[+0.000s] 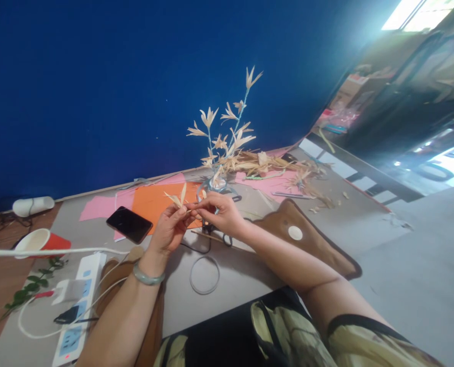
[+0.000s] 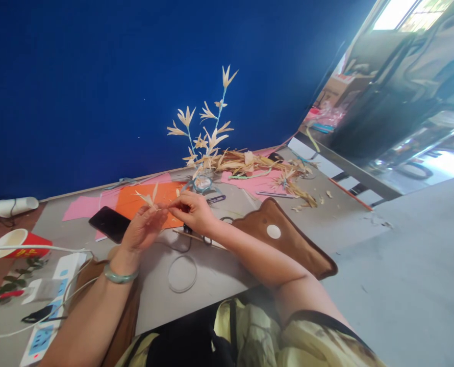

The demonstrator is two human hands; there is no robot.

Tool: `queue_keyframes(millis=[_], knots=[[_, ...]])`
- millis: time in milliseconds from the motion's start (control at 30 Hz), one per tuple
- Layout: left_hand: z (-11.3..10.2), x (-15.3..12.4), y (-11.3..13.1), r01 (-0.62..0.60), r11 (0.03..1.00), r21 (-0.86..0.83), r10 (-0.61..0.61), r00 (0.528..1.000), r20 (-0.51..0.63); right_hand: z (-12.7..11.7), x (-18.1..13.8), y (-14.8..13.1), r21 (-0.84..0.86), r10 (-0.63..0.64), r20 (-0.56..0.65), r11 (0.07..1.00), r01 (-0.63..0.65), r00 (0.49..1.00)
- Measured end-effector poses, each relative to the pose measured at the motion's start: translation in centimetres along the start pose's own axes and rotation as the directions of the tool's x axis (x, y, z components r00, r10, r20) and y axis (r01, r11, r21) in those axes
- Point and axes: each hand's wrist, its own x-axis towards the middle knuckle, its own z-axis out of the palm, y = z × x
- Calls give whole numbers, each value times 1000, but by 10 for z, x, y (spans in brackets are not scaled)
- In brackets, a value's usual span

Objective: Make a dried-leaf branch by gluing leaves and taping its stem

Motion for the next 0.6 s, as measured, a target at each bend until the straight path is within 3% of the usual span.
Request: queue_keyframes(millis=[100,233,300,367,600], knots=[[1,0,0,-3,1000,1,3,1000,-8,4,1,2,157,200,25,967,-202,979],[1,1,1,-36,999,-27,35,999,-41,9,4,7,523,476,124,714,-465,871],[1,3,0,-67,997,-26,64,995,-78,10,6,7,639,534,152,589,-495,832],[1,5,-2,-98,995,-2,97,988,-122,10,9,6,690,560,158,526,-496,813],[4,3,-9,-254,930,265,290,951,-106,16,12,-3,712,581,123,513,-479,804]])
